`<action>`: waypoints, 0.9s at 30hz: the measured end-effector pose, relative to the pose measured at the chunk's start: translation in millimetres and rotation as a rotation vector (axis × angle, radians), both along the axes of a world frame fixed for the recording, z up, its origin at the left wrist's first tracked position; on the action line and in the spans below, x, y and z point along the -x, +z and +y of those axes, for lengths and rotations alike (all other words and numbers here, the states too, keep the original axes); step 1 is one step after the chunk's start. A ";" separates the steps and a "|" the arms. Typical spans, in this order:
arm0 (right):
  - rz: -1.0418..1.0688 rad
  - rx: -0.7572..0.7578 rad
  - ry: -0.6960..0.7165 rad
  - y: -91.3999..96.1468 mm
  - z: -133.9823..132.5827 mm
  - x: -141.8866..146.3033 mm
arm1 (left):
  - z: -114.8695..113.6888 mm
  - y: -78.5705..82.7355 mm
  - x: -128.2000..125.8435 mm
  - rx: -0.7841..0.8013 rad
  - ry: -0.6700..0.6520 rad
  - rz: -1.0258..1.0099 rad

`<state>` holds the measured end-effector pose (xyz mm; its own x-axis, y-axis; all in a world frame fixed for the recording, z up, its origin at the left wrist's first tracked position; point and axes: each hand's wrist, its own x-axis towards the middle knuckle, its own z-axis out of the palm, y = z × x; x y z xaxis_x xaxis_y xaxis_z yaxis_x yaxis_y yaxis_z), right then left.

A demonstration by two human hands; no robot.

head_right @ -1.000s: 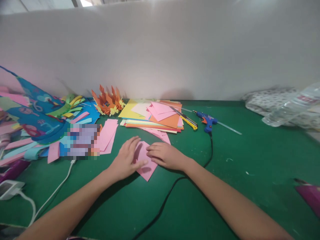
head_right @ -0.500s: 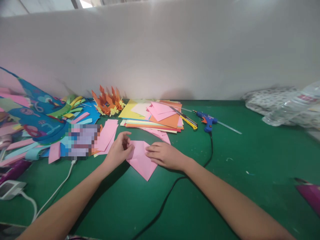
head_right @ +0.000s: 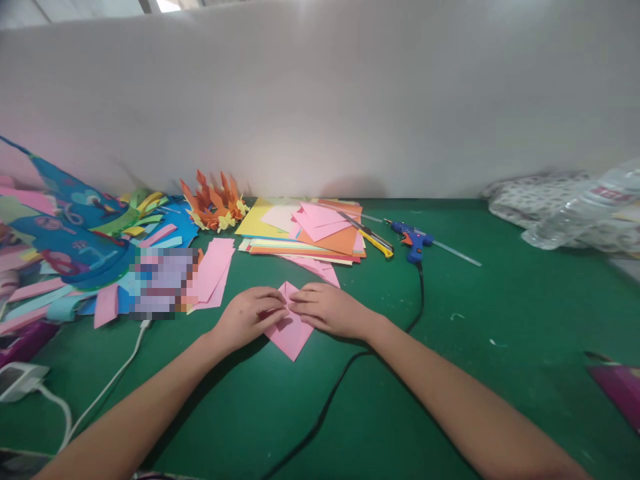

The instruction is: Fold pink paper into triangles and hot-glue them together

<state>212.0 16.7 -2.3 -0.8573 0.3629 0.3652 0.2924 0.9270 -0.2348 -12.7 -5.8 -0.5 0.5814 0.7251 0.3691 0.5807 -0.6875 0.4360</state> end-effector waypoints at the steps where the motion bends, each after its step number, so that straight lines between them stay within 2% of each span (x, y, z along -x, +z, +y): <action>1: -0.003 0.011 -0.004 0.8 -0.4 0.0 | 0.0 -0.6 0.3 -0.015 -0.019 0.019; 8: -0.012 0.084 -0.018 3.6 -1.4 0.2 | 0.9 6.5 6.2 0.020 -0.130 0.115; 17: -0.020 0.063 -0.011 -1.9 0.6 -1.8 | 4.1 8.9 13.7 0.058 -0.251 0.135; 27: 0.001 0.080 -0.009 -1.1 0.5 -1.0 | 1.9 12.0 12.9 0.054 -0.253 0.159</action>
<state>213.0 17.1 -3.4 -0.8534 0.3989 0.3356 0.3008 0.9026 -0.3080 -25.5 -3.9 11.5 0.7932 0.5663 0.2238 0.4580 -0.7970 0.3937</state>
